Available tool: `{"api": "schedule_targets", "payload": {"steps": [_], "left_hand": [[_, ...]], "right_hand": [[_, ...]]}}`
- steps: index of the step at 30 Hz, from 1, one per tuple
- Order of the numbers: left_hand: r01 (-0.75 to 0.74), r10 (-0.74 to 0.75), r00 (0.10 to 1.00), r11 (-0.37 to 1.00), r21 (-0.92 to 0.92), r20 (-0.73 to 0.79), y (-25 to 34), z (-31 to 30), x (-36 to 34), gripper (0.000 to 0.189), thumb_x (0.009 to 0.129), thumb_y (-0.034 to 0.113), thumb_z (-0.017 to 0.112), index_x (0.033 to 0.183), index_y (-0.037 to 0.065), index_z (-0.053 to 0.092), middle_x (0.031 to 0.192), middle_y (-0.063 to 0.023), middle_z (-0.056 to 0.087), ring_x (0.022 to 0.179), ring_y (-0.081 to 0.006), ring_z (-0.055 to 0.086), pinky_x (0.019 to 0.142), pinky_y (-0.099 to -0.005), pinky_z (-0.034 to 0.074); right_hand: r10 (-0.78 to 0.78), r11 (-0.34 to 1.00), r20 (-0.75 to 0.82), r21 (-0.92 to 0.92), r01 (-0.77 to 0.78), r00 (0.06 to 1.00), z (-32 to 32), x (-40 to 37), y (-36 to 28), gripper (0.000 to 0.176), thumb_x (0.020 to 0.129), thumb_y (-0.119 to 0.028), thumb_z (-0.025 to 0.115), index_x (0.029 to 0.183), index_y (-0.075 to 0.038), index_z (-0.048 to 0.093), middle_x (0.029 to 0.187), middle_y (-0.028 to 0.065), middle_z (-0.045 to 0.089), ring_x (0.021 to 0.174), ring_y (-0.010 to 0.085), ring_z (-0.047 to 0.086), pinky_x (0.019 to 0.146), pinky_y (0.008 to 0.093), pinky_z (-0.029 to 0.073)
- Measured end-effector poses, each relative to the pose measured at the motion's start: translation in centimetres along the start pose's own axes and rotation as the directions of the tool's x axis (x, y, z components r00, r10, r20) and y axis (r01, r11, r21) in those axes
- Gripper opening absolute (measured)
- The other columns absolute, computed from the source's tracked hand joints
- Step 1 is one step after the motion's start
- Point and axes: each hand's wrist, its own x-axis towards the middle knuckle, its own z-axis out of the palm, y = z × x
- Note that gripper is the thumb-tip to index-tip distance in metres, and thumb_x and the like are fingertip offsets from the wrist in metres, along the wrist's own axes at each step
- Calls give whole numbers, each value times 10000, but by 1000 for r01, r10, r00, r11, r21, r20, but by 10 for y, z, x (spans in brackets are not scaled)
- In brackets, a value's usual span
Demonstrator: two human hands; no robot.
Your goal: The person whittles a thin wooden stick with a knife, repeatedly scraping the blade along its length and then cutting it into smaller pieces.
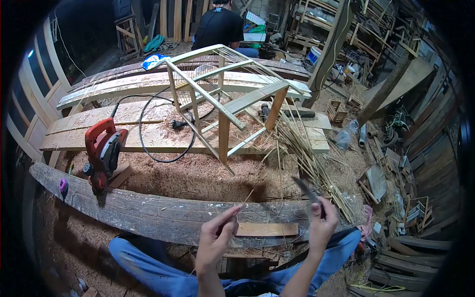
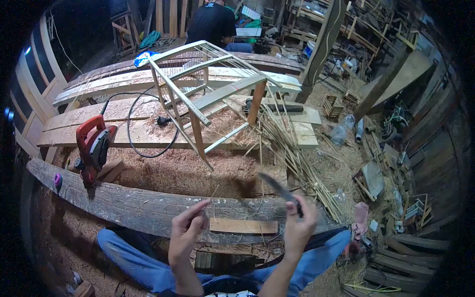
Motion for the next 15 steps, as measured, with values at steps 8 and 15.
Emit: {"api": "schedule_targets", "payload": {"steps": [8, 15], "left_hand": [[13, -20, 997, 995, 98, 68, -23, 28, 8, 166, 1002, 40, 567, 1103, -51, 663, 787, -7, 615, 737, -56, 555, 665, -230, 460], [-10, -9, 998, 961, 277, 66, -20, 32, 4, 124, 966, 13, 587, 931, -67, 674, 781, -8, 641, 703, -48, 560, 597, -226, 451]], "right_hand": [[-221, 969, 304, 175, 173, 927, 30, -27, -41, 425, 849, -471, 720, 987, -69, 728, 845, 87, 659, 804, 285, 577, 764, 395, 430], [-324, 937, 290, 228, 264, 901, 35, -28, -37, 395, 832, -446, 736, 1000, -88, 745, 853, 63, 677, 796, 269, 583, 744, 395, 434]]}}
